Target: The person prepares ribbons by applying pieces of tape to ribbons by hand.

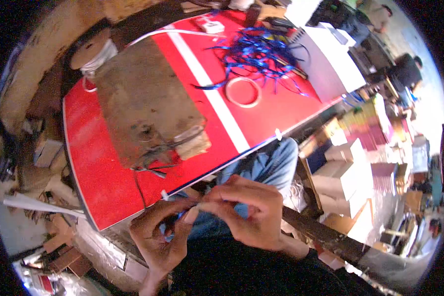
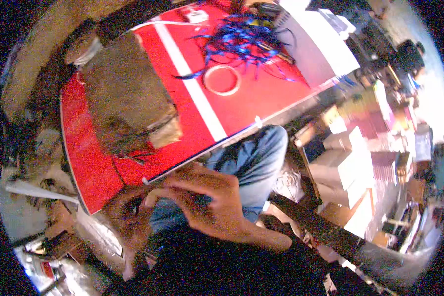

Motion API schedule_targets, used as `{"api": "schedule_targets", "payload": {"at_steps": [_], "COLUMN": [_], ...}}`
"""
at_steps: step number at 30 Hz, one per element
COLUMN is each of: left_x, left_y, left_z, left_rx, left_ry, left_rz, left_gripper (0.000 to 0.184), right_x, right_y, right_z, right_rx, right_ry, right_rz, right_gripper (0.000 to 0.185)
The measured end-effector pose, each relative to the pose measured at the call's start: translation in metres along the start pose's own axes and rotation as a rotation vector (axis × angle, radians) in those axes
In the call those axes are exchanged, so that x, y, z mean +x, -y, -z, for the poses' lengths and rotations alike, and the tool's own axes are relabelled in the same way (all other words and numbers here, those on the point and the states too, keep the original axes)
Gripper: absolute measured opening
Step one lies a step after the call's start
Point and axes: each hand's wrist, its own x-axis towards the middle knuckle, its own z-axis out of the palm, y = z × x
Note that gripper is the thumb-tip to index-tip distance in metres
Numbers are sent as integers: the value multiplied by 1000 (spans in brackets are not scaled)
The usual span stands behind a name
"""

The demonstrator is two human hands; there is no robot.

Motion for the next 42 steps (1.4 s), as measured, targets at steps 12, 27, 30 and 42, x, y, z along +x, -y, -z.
{"api": "schedule_targets", "payload": {"at_steps": [12,27,30,42], "left_x": [-11,-15,-16,20], "left_y": [75,101,101,-52], "left_z": [29,30,26,44], "left_rx": [376,406,342,157], "left_ry": [-43,-196,-226,94], "left_rz": [81,140,106,-351], "left_gripper": [13,12,10,12], "right_x": [14,13,15,59], "right_y": [-130,-151,-138,44], "right_z": [117,116,113,20], "right_rx": [-444,-740,-725,-146], "right_ry": [-460,-425,-421,354], "right_rz": [-298,-123,-176,192], "right_gripper": [22,22,20,34]}}
